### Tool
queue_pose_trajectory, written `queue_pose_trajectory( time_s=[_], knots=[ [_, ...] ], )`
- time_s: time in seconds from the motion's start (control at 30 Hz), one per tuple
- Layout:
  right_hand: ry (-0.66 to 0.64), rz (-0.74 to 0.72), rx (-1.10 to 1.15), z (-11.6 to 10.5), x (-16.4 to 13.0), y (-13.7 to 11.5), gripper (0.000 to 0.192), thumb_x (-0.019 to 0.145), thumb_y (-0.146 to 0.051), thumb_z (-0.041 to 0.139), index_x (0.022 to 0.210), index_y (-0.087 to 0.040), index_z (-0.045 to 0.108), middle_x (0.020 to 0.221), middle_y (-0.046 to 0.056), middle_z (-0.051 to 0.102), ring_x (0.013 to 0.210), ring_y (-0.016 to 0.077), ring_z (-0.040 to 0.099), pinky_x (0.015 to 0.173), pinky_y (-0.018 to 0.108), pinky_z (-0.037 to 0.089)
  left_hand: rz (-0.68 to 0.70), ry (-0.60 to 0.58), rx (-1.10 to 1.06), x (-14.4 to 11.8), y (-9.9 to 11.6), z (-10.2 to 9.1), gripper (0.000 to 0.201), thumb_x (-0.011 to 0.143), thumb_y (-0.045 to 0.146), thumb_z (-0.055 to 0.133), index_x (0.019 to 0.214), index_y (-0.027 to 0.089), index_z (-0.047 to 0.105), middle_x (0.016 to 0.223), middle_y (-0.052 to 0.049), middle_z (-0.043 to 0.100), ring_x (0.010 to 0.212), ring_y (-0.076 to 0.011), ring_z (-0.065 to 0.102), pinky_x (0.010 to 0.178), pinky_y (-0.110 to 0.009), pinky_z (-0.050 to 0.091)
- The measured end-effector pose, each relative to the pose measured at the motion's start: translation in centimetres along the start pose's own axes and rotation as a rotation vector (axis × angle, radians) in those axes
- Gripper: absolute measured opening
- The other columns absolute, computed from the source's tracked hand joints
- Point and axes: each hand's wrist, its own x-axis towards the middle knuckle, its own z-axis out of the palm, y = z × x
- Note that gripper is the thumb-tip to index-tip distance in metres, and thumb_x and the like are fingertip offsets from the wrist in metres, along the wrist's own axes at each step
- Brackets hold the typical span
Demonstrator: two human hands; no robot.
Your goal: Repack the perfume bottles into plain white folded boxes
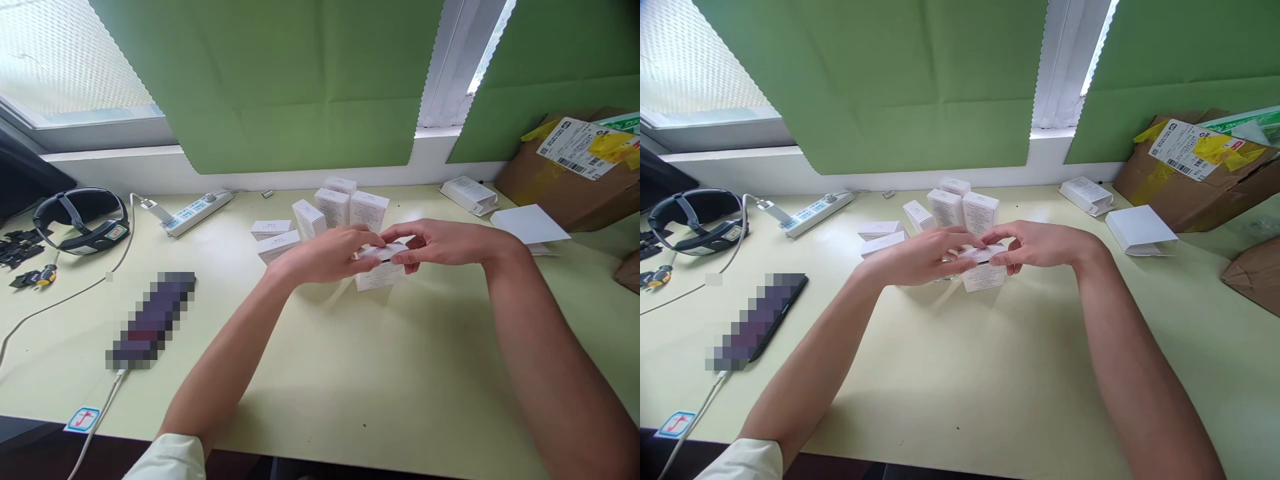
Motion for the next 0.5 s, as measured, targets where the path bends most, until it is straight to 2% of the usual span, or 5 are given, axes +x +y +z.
queue_pose_trajectory(
  time_s=[0.17,0.37,0.5],
  knots=[
    [0.013,0.001,-0.018,0.01,0.03,-0.14,0.064,0.081,-0.056,0.065,0.141,-0.039,0.053,0.110,0.002,0.074,0.089,0.0258,0.070,0.086,0.042,0.049,0.023,-0.014,-0.002,-0.13,-0.40,-0.31,0.034,0.100,0.033,0.045,0.130,0.026,0.059,0.134,-0.007,0.059,0.104,-0.0201,0.062,0.079,-0.029,0.045],
    [0.007,-0.013,0.007,0.06,0.11,-0.05,0.057,0.083,-0.053,0.064,0.138,-0.041,0.055,0.127,0.000,0.068,0.089,0.0242,0.072,0.090,0.043,0.049,0.045,-0.037,-0.021,0.09,-0.59,-0.31,0.035,0.098,0.030,0.050,0.132,0.028,0.059,0.127,-0.007,0.061,0.103,-0.0201,0.060,0.078,-0.029,0.044],
    [0.029,-0.008,-0.026,0.13,0.13,-0.12,0.054,0.083,-0.055,0.063,0.135,-0.041,0.058,0.126,0.000,0.070,0.091,0.0257,0.072,0.087,0.042,0.051,0.057,-0.027,-0.014,0.14,-0.59,-0.27,0.035,0.098,0.030,0.050,0.132,0.028,0.059,0.126,-0.008,0.061,0.102,-0.0201,0.060,0.077,-0.029,0.044]
  ],
)
